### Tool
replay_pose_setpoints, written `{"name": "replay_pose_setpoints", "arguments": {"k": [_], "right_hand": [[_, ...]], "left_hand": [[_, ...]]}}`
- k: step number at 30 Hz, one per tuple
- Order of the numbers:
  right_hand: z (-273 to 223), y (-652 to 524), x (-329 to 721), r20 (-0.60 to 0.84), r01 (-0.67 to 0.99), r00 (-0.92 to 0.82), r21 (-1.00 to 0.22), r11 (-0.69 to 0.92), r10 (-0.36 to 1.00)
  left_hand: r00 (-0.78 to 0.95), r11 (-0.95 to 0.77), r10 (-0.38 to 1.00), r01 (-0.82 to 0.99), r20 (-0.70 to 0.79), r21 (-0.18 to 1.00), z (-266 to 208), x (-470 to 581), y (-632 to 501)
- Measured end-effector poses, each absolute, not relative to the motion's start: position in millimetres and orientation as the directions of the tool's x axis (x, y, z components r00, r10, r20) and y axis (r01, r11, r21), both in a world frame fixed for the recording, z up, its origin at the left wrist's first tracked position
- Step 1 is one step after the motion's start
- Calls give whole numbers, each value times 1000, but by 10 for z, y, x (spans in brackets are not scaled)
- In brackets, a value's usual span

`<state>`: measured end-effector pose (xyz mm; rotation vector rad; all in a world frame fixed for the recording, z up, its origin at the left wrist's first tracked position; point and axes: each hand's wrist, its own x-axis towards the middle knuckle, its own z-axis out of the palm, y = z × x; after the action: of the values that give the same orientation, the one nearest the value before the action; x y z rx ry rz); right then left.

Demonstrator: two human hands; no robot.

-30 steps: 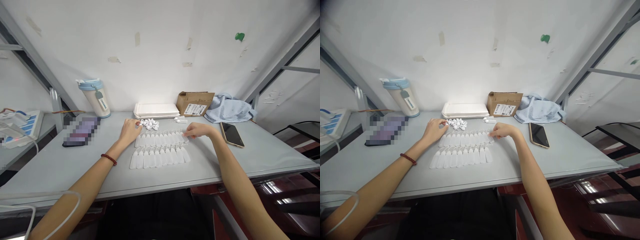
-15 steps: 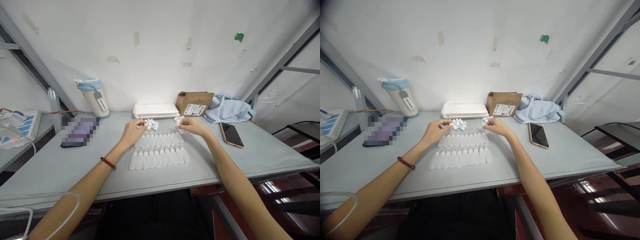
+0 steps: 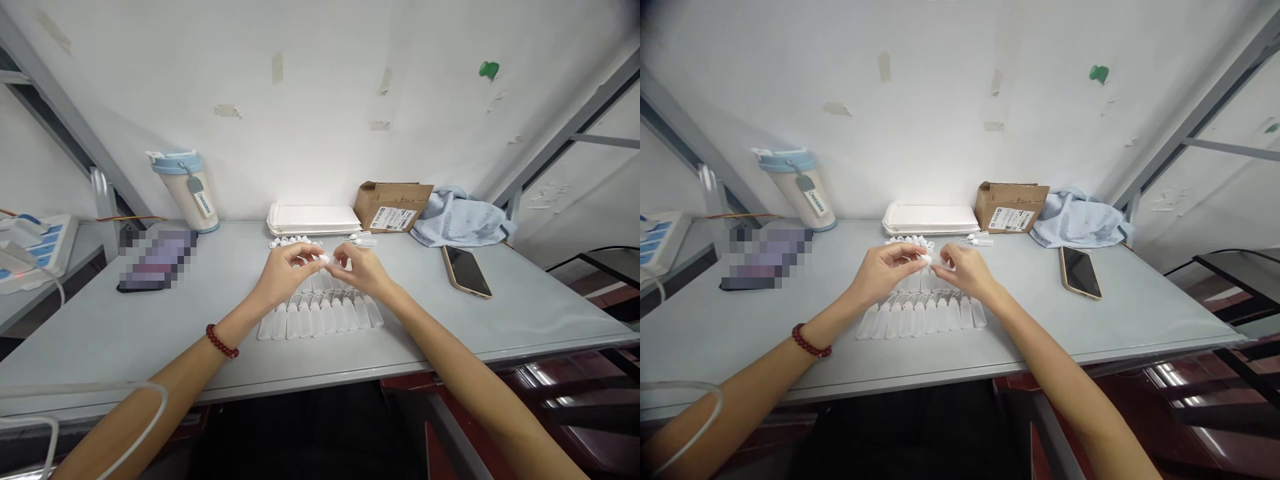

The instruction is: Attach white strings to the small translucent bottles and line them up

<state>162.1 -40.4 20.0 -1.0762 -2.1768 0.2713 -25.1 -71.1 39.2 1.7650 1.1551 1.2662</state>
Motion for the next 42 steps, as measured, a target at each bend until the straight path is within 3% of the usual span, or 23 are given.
{"name": "replay_pose_setpoints", "arguments": {"k": [4, 10, 16, 26, 29, 32, 37, 42], "right_hand": [[169, -459, 1563, 556, 647, -450, -336, 684, 699], [116, -457, 1537, 720, 610, -478, -140, 780, 503], [104, -425, 1552, 765, 635, -537, 87, 768, 357], [149, -435, 1559, 774, 631, -584, 245, 736, 243], [156, -441, 1557, 774, 622, -581, 222, 750, 252], [145, -433, 1557, 781, 596, -552, 124, 793, 293], [99, -399, 1573, 751, 528, -505, -120, 841, 424], [68, -383, 1586, 736, 514, -471, -219, 829, 486]], "left_hand": [[51, -358, 932, 275, 359, 892, 370, -243, -707], [90, -274, 961, 182, 262, 944, 373, -266, -694], [82, -177, 983, 156, 166, 972, 402, -255, -690], [70, -80, 995, 98, 73, 992, 393, -276, -663], [118, -44, 992, 54, 38, 998, 379, -295, -654], [163, -42, 986, 59, 32, 997, 371, -315, -647], [195, -195, 968, 204, 155, 959, 328, -334, -629], [187, -314, 945, 268, 270, 911, 292, -326, -625]]}}
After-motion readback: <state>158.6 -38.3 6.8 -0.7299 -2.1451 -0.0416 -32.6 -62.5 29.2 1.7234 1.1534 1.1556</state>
